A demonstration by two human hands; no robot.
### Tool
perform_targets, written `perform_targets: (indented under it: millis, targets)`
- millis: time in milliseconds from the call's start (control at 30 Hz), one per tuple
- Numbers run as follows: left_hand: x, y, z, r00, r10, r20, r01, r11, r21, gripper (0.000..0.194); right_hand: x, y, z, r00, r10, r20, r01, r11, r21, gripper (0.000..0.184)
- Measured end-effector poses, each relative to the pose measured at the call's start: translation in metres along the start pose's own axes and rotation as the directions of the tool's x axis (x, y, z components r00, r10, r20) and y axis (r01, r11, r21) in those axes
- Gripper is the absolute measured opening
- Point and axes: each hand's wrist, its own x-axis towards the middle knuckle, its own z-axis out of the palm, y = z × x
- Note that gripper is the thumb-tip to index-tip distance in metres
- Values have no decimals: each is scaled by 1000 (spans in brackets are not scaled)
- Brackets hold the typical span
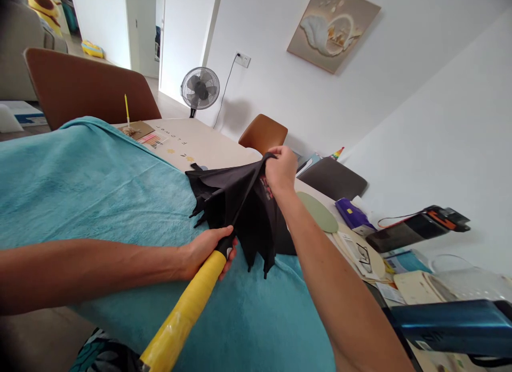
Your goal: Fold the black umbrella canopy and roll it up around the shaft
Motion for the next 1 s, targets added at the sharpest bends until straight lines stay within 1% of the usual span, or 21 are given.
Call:
perform_targets:
  millis: [100,167,267,400,533,600,733,867,1000]
  targets:
    - [2,-1,-1,1000,13,24,-14,1000,7,33,6,-16,22,996,-6,-93,15,995,96,36]
    - [4,-1,-2,999,13,30,-13,1000,8,33,8,-24,37,996,-2,-93,15,990,140,34]
    - [6,-2,-2,1000,15,17,-15,1000,25,34,8,-34,58,998,50,-38,-43,984,176,31]
    - [6,-1,0,998,51,27,-52,997,58,35,-1,-42,85,987,144,72,-153,978,140,28]
    - [5,0,1,999,34,41,-37,997,63,41,-10,-37,103,979,147,142,-167,976,141,27]
    - [5,-1,1,998,50,46,-53,996,69,39,-12,-31,108,978,123,167,-151,974,167,27]
    - [5,-3,1,991,118,57,-125,983,132,31,-16,-22,110,976,88,198,-124,976,180,27]
    - [4,-4,2,990,139,17,-139,971,193,24,-21,-20,106,970,75,233,-105,987,119,26]
    - [3,-3,3,989,148,-15,-137,950,282,23,-23,-22,100,963,100,250,-114,993,41,25]
